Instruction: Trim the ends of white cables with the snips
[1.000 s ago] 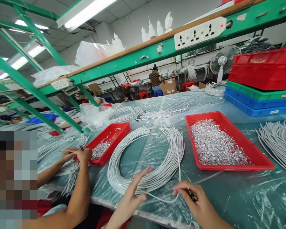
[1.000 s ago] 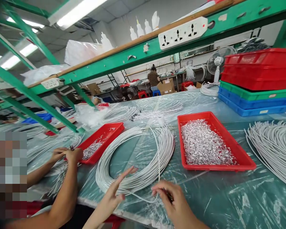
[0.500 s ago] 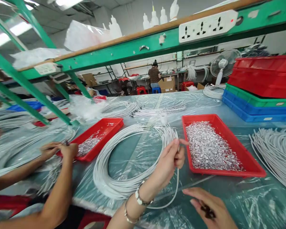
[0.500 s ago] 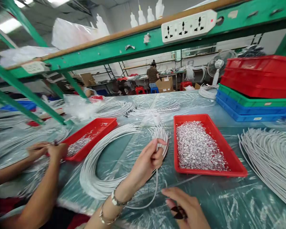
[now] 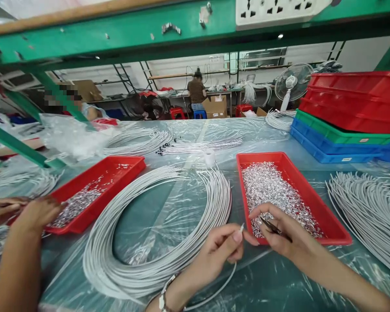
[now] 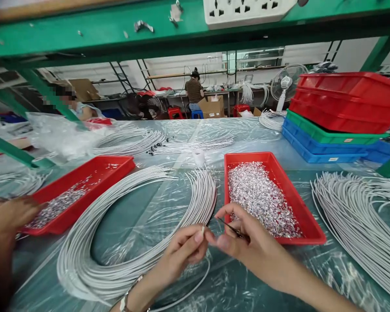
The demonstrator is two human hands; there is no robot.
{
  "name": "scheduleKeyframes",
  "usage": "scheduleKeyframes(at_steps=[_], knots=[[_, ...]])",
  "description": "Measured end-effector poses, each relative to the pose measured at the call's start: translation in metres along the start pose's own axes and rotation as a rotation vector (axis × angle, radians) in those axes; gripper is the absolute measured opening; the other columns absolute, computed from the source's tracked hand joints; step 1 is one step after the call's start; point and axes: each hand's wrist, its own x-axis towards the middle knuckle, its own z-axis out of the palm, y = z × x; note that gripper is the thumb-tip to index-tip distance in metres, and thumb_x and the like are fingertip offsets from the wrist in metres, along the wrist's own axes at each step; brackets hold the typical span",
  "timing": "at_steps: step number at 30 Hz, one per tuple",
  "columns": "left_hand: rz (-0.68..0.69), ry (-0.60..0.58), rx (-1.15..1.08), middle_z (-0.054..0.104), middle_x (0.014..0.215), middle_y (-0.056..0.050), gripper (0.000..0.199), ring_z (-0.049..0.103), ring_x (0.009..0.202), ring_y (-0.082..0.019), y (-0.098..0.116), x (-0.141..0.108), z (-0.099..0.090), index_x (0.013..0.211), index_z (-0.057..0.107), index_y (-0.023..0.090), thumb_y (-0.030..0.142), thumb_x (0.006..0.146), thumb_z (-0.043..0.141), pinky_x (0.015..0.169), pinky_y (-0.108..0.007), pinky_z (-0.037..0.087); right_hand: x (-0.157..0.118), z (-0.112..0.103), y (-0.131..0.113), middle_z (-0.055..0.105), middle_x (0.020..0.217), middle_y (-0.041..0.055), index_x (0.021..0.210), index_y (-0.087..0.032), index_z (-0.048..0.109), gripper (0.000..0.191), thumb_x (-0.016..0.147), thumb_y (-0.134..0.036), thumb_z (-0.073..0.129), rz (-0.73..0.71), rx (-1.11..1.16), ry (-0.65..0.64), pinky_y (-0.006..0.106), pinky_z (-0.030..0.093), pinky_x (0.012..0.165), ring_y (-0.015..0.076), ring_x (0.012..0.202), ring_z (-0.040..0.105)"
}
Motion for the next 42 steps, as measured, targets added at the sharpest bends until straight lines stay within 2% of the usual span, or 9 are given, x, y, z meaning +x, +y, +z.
scheduleKeyframes(at_steps=[4, 10, 13, 17, 25, 29, 33, 37, 42], knots=[[0.014, -0.004, -0.095, 0.029, 0.048, 0.009, 0.038, 0.021, 0.042, -0.006, -0.011, 0.004, -0.006, 0.091, 0.061, 0.014, 0.047, 0.097, 0.042, 0.043, -0.019, 0.019, -0.001, -0.006, 0.008, 0.045, 0.077, -0.0002, 0.121, -0.027, 0.043, 0.045, 0.098, -0.064, 0.034, 0.009, -0.147, 0.044, 0.025, 0.038, 0.059, 0.0157, 0.066, 0.045], [-0.023, -0.018, -0.098, 0.032, 0.050, 0.008, 0.036, 0.025, 0.045, -0.007, -0.012, 0.007, -0.008, 0.087, 0.060, 0.015, 0.044, 0.098, 0.042, 0.045, -0.019, 0.021, 0.004, -0.003, 0.011, 0.062, 0.095, 0.0029, 0.124, -0.029, 0.046, 0.033, 0.102, -0.052, 0.035, -0.027, -0.421, 0.071, 0.027, 0.051, 0.074, 0.0188, 0.087, 0.062], [-0.055, 0.006, -0.072, 0.030, 0.050, 0.008, 0.036, 0.025, 0.045, -0.006, -0.010, 0.008, -0.010, 0.086, 0.063, 0.014, 0.042, 0.098, 0.044, 0.045, -0.019, 0.022, 0.008, -0.002, 0.009, 0.065, 0.099, 0.0040, 0.118, -0.028, 0.054, 0.033, 0.101, -0.051, 0.037, -0.099, -0.469, 0.150, 0.026, 0.053, 0.069, 0.0208, 0.094, 0.063], [-0.053, 0.031, -0.037, 0.031, 0.049, 0.008, 0.034, 0.026, 0.044, -0.006, -0.010, 0.008, -0.013, 0.086, 0.068, 0.015, 0.040, 0.097, 0.047, 0.044, -0.019, 0.021, 0.014, -0.004, 0.008, 0.066, 0.088, 0.0049, 0.105, -0.024, 0.061, 0.034, 0.102, -0.049, 0.037, -0.164, -0.484, 0.120, 0.025, 0.047, 0.048, 0.0206, 0.078, 0.065], [-0.098, 0.093, -0.037, 0.040, 0.055, 0.004, 0.030, 0.033, 0.051, -0.007, -0.013, 0.009, -0.014, 0.085, 0.071, 0.016, 0.038, 0.093, 0.054, 0.049, -0.020, 0.026, 0.021, 0.000, 0.014, 0.060, 0.065, 0.0000, 0.095, -0.028, 0.062, 0.035, 0.102, -0.052, 0.037, -0.199, -0.465, 0.120, 0.025, 0.041, 0.039, 0.0153, 0.048, 0.055], [-0.096, 0.080, -0.080, 0.045, 0.058, 0.003, 0.026, 0.035, 0.050, -0.007, -0.016, 0.008, -0.013, 0.089, 0.071, 0.018, 0.037, 0.093, 0.055, 0.049, -0.019, 0.029, 0.022, 0.001, 0.015, 0.066, 0.080, 0.0024, 0.095, -0.028, 0.060, 0.034, 0.102, -0.053, 0.038, -0.211, -0.508, 0.125, 0.024, 0.045, 0.041, 0.0171, 0.059, 0.063], [-0.107, 0.108, -0.060, 0.043, 0.056, 0.004, 0.028, 0.034, 0.049, -0.007, -0.016, 0.007, -0.013, 0.082, 0.069, 0.016, 0.040, 0.091, 0.056, 0.048, -0.020, 0.028, 0.020, -0.001, 0.020, 0.068, 0.091, 0.0024, 0.106, -0.030, 0.058, 0.025, 0.103, -0.047, 0.040, -0.254, -0.591, 0.084, 0.023, 0.055, 0.054, 0.0182, 0.075, 0.067], [-0.116, 0.103, 0.001, 0.040, 0.053, 0.004, 0.036, 0.032, 0.049, -0.007, -0.015, 0.008, -0.014, 0.073, 0.062, 0.014, 0.043, 0.092, 0.053, 0.048, -0.021, 0.026, 0.017, -0.004, 0.025, 0.069, 0.092, 0.0019, 0.114, -0.031, 0.052, 0.024, 0.104, -0.047, 0.037, -0.326, -0.744, 0.074, 0.027, 0.056, 0.060, 0.0197, 0.077, 0.068], [-0.125, 0.073, -0.034, 0.038, 0.054, 0.006, 0.037, 0.030, 0.048, -0.006, -0.017, 0.007, -0.014, 0.083, 0.055, 0.015, 0.048, 0.096, 0.044, 0.046, -0.019, 0.024, 0.024, -0.004, 0.025, 0.070, 0.091, 0.0019, 0.116, -0.031, 0.049, 0.020, 0.105, -0.043, 0.037, -0.351, -0.761, 0.105, 0.028, 0.053, 0.055, 0.0197, 0.075, 0.068]])
